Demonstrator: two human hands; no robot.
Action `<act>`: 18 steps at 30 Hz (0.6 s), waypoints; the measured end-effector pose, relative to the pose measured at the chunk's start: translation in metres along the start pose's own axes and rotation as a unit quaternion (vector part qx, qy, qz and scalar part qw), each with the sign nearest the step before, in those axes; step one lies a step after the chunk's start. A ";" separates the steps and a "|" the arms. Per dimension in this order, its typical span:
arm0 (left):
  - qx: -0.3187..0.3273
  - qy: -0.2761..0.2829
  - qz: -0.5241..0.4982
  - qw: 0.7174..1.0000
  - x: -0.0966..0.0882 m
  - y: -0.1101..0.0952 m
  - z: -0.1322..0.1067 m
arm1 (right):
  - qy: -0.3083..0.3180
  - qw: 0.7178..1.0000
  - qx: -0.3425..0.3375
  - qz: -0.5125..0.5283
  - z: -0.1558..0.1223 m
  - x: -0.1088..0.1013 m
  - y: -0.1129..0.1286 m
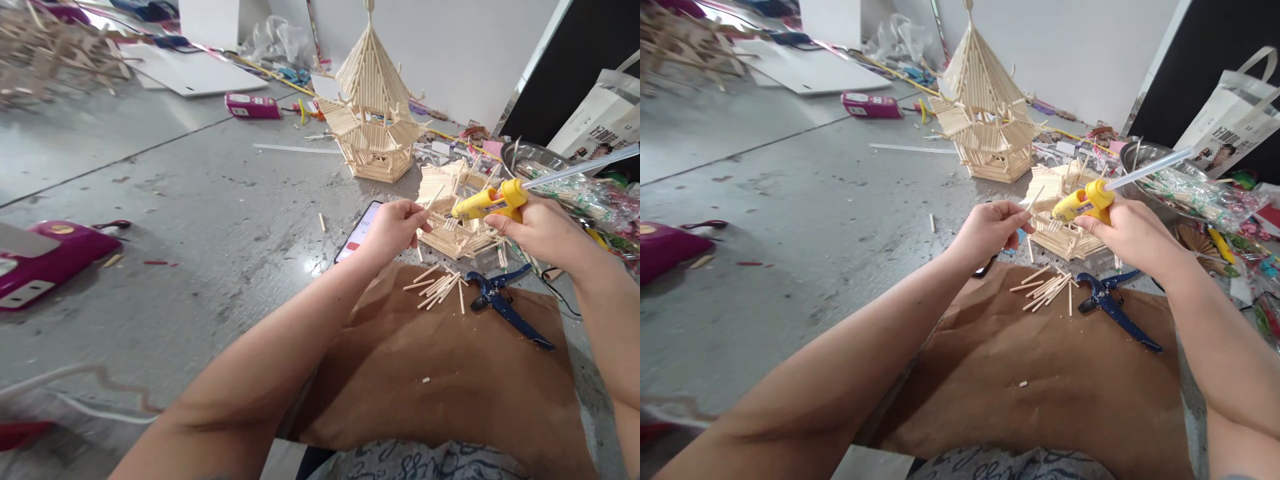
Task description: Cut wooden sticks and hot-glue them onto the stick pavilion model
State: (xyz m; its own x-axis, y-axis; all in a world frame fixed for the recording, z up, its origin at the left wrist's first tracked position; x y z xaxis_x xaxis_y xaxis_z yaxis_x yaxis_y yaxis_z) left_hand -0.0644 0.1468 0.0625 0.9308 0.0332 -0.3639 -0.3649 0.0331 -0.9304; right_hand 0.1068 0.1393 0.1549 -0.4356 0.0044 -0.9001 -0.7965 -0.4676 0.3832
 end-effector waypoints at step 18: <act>-0.001 -0.001 0.015 1.000 0.000 0.001 0.000 | 0.007 0.999 0.007 -0.046 0.001 0.005 0.001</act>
State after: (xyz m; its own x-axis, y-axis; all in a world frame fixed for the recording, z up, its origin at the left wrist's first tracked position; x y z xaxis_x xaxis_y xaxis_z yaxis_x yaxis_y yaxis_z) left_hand -0.0648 0.1470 0.0616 0.9196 0.0364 -0.3911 -0.3922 0.0291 -0.9194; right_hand 0.1035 0.1398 0.1510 -0.3537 0.0338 -0.9348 -0.8385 -0.4542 0.3008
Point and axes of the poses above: each hand's wrist, its own z-axis towards the middle knuckle, its own x-axis out of the palm, y = z × x, the point moved 9 cm from there along z, towards the middle knuckle, and after that the axes turned 12 degrees about z, right-handed, at the moved point
